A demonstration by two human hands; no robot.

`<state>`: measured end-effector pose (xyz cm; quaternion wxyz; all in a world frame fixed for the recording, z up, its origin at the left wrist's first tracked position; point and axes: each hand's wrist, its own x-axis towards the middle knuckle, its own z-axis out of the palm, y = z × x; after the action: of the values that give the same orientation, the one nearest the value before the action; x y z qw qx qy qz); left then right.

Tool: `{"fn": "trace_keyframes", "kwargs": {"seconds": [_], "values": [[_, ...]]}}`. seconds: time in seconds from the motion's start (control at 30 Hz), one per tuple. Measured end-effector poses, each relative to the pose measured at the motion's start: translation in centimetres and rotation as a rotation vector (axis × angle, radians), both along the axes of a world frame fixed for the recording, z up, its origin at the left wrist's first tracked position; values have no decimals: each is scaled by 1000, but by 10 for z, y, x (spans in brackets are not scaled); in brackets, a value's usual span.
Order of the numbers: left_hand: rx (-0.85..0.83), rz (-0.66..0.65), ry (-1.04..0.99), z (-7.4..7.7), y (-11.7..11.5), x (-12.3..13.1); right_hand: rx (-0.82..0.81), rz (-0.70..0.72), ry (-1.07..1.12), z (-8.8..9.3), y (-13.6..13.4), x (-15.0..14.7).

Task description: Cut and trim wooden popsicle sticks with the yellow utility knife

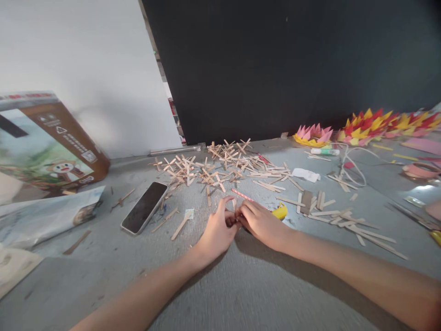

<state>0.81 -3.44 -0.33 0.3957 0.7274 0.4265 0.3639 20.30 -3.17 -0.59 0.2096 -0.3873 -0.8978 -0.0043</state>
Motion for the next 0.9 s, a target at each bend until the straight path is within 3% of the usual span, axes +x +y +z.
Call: {"fn": "trace_keyframes", "kwargs": {"seconds": [0.2,0.3,0.47,0.6,0.9], "values": [[-46,13,-79,-1,3,-2,-1,27,138,4,4,5],[-57,21,-101,1,3,-2,22,-66,202,9,14,14],[-49,44,-99,5,2,-1,-52,-258,89,10,29,27],[-51,59,-105,3,3,-2,-149,-302,74,4,35,32],[-49,80,-115,2,3,-2,-51,-360,50,2,44,41]]}}
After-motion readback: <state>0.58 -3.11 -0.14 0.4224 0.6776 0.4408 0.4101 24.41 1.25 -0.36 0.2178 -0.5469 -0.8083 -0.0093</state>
